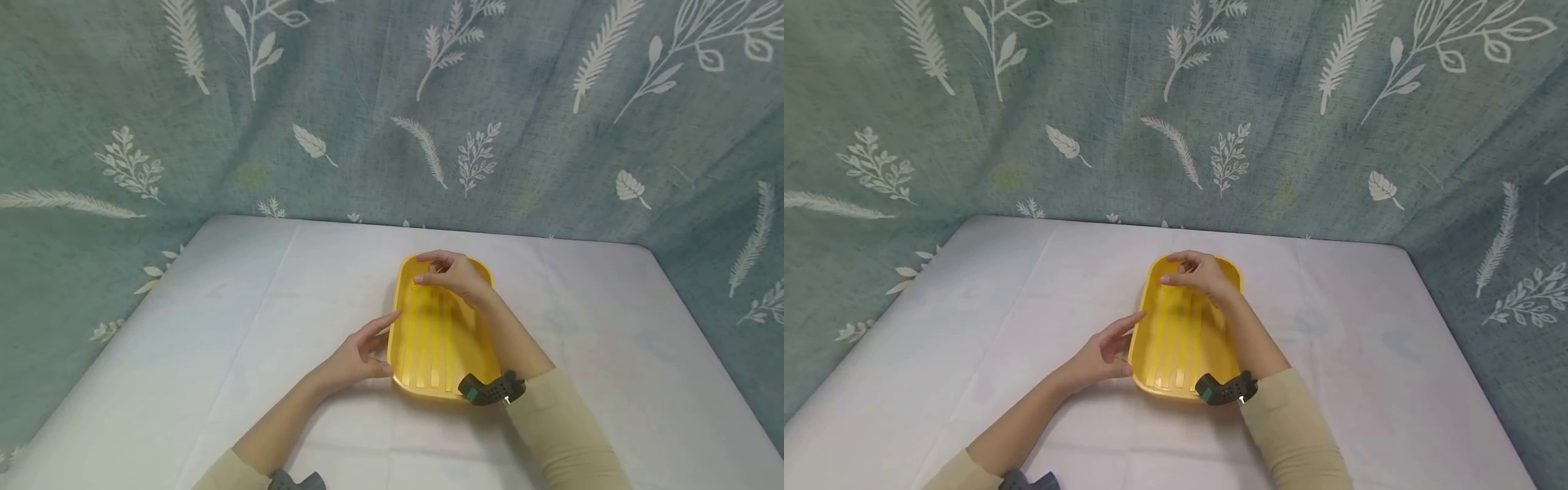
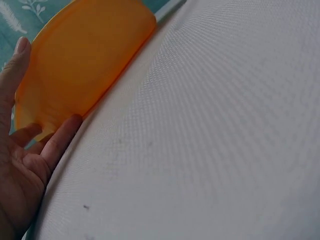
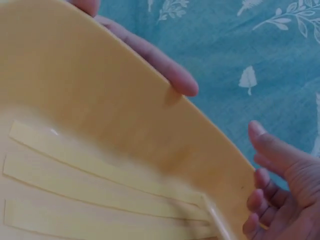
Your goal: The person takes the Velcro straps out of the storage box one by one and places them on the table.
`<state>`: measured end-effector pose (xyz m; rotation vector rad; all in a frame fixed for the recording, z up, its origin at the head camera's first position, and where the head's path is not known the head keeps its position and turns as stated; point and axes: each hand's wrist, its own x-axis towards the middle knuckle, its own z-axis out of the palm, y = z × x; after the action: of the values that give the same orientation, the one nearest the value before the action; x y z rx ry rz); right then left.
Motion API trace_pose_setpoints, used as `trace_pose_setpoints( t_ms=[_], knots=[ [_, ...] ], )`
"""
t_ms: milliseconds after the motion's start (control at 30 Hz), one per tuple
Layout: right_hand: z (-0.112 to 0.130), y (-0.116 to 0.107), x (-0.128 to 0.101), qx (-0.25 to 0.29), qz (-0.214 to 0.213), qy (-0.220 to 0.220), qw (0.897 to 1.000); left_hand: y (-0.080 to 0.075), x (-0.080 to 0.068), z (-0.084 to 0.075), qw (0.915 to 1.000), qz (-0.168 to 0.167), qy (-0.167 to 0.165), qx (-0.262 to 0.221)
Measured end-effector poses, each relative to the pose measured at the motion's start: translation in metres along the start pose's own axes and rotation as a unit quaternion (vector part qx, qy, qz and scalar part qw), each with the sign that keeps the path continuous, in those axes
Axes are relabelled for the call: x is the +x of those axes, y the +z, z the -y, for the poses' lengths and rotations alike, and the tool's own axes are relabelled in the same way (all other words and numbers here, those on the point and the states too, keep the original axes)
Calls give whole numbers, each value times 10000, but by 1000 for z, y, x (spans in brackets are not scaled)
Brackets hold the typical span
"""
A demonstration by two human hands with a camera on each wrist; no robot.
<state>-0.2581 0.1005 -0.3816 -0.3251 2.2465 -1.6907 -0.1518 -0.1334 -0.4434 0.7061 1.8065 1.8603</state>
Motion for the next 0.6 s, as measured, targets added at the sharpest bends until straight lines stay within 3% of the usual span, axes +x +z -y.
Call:
trace_pose_setpoints(
  t_ms=[333,600],
  knots=[
    [-11,9,0,-1133,98,204,9933,0,0,1,10000,58,11,-1],
    [-12,14,-2,-2038,109,471,9778,1,0,1,10000,84,-33,-13]
  ],
)
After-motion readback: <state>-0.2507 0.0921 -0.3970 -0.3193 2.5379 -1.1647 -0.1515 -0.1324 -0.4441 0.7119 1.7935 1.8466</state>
